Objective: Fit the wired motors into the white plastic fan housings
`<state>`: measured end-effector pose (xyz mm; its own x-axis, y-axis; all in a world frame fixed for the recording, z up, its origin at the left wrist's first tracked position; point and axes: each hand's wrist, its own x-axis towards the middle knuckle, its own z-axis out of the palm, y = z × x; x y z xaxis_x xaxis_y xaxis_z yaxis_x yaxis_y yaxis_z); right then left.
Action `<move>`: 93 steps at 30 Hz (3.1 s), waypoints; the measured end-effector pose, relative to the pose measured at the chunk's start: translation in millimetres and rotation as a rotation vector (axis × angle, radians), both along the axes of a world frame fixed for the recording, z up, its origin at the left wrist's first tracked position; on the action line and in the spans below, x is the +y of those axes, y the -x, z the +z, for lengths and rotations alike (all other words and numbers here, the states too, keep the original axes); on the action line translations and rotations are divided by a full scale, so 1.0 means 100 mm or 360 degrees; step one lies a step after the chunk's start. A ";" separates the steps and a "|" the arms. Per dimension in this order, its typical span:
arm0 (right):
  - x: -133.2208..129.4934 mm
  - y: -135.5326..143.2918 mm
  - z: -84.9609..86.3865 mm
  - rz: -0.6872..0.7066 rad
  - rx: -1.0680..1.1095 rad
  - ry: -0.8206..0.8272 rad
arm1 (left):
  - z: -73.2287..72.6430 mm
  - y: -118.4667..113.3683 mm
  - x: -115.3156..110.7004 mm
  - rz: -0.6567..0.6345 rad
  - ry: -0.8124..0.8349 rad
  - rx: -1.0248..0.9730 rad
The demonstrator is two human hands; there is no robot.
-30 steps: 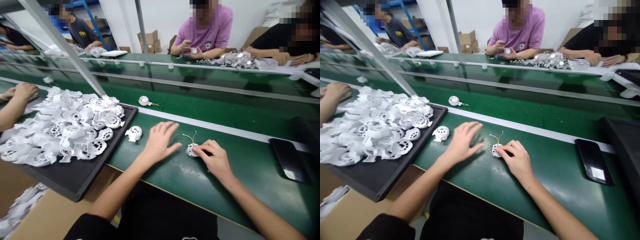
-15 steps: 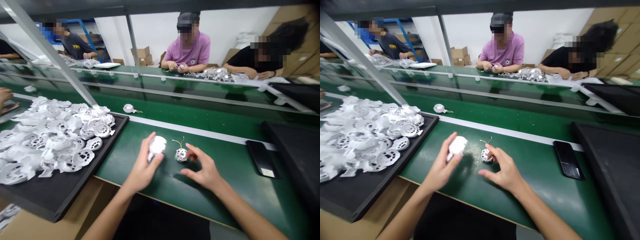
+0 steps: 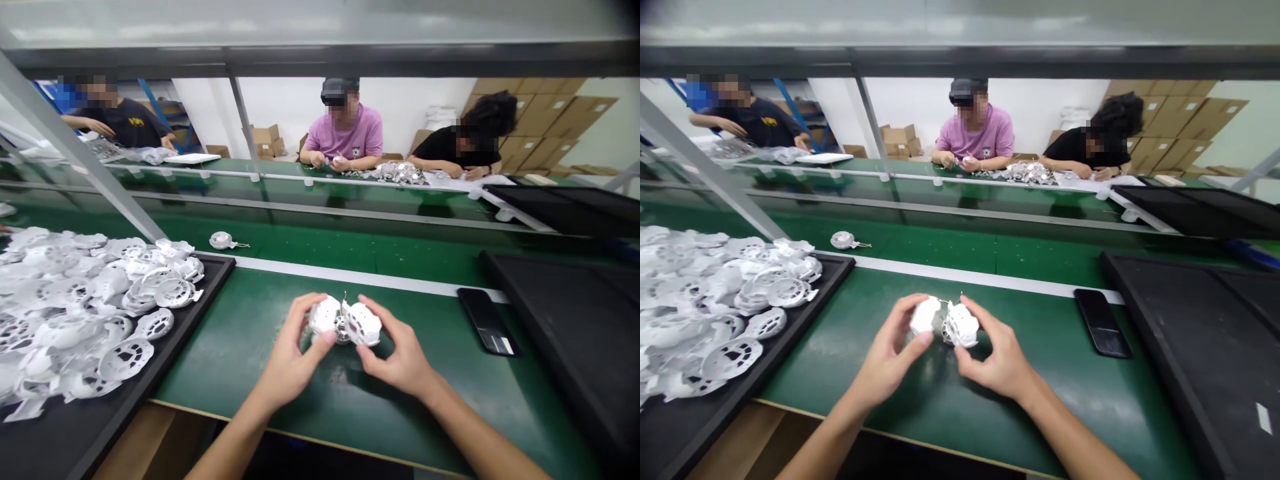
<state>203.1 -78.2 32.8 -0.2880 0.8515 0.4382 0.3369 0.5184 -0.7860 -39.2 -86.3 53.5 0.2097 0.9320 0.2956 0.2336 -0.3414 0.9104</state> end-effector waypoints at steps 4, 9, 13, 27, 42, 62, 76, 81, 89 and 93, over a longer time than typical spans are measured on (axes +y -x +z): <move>0.30 -0.27 -0.07 -0.0209 0.0230 0.0476 | -0.20 0.70 0.35 0.0324 -0.0134 0.0943; 0.54 -0.55 -0.19 -0.0461 -0.0436 0.0707 | -0.43 1.04 0.44 0.0548 -0.0206 0.1452; 0.49 -0.58 -0.21 -0.0568 -0.0908 0.0527 | -0.35 0.61 0.20 0.0485 -0.0494 0.1235; 0.17 0.16 -0.06 -0.0065 -0.0340 0.0247 | -0.59 -0.14 0.30 -0.0110 -0.0037 0.0911; 0.17 0.25 -0.11 -0.0096 -0.0524 0.0242 | -0.63 -0.14 0.29 -0.0129 -0.0059 0.0937; 0.18 0.17 -0.19 0.0021 -0.0495 0.0063 | -0.34 -0.08 0.40 -0.0208 0.0652 0.0029; 0.24 0.06 -0.16 0.0026 0.0324 0.0419 | -0.22 -0.43 0.48 -0.0392 0.0667 -0.0290; 0.33 -0.06 -0.23 -0.0102 0.0373 0.0358 | -0.14 -0.55 1.14 -0.0228 0.0235 0.0459; 0.56 -0.36 -0.43 -0.0278 -0.0047 0.0417 | 0.14 -0.18 2.40 0.0374 -0.0243 0.1263; 0.55 -0.39 -0.42 -0.0240 -0.0127 0.0373 | 0.16 -0.06 2.34 0.0328 -0.0352 0.1493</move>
<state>241.6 -23.7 -8.7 -0.1763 0.9627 0.2052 0.4621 0.2650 -0.8463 -33.5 147.8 69.1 0.2878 0.9205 0.2643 0.9027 -0.3529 0.2462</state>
